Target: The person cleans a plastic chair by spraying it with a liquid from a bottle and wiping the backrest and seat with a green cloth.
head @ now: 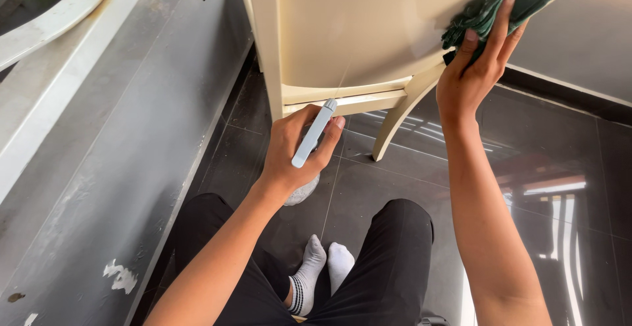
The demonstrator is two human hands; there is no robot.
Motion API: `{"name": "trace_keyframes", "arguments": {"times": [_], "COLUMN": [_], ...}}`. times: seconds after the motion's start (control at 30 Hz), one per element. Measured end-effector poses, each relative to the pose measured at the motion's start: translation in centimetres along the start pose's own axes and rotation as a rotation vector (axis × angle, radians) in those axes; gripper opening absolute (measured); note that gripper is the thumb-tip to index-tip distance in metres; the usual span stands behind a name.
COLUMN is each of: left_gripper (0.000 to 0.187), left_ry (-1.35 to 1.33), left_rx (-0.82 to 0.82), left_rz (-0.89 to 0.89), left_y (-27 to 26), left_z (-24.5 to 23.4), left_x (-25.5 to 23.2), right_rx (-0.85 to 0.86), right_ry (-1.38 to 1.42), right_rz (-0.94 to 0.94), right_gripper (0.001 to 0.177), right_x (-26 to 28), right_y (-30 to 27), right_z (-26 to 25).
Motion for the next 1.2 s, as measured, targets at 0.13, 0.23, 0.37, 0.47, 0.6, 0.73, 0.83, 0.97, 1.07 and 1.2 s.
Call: {"name": "trace_keyframes", "arguments": {"times": [0.13,0.23,0.37,0.47,0.6,0.73,0.83,0.97,1.07,1.2], "left_gripper": [0.028,0.030,0.031,0.032,0.032,0.028,0.025,0.025,0.025,0.024], "left_ry": [-0.020,-0.064,-0.086,-0.088,-0.117,-0.100,-0.003,0.130,0.151,0.120], "left_rx": [0.073,0.104,0.168,0.138,0.123,0.065,-0.043,-0.102,-0.102,-0.115], "left_rz": [-0.042,-0.020,-0.020,0.022,0.037,-0.031,-0.005,0.030,0.048,0.046], "left_y": [0.7,1.2,1.8,1.8,1.2,-0.1,-1.1,-1.4,-1.0,-0.9], "left_z": [1.8,2.9,4.7,5.6,5.5,4.3,2.4,0.4,-0.4,-0.7], "left_x": [-1.1,-2.6,-4.4,-5.9,-5.9,-3.1,-1.6,-0.8,-0.7,-0.8], "right_rx": [-0.072,-0.114,-0.122,-0.130,-0.264,-0.323,-0.163,-0.035,-0.120,-0.094], "right_ry": [0.194,0.324,0.399,0.545,0.747,1.087,1.523,2.046,2.028,1.751], "right_rz": [0.066,0.126,0.220,0.381,0.651,1.142,1.435,1.554,1.467,1.211], "right_gripper": [0.043,0.043,0.047,0.056,0.065,0.057,0.053,0.067,0.081,0.100], "right_x": [0.3,0.1,0.4,0.1,-1.6,-2.1,2.4,11.7,13.7,12.6], "right_y": [0.9,1.1,0.5,-1.1,-4.1,-8.6,-10.7,-8.2,-3.2,0.2], "right_z": [-3.0,-4.8,-4.9,-3.5,-1.7,1.7,6.4,9.1,8.4,5.7]}}
Point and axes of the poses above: each hand's wrist, its own y-axis towards the middle knuckle, its own z-axis out of the palm, x = y × z, the point moved 6 cm from there along y, towards the middle knuckle, and after that the axes turned 9 degrees about y, right-handed, at the moved point
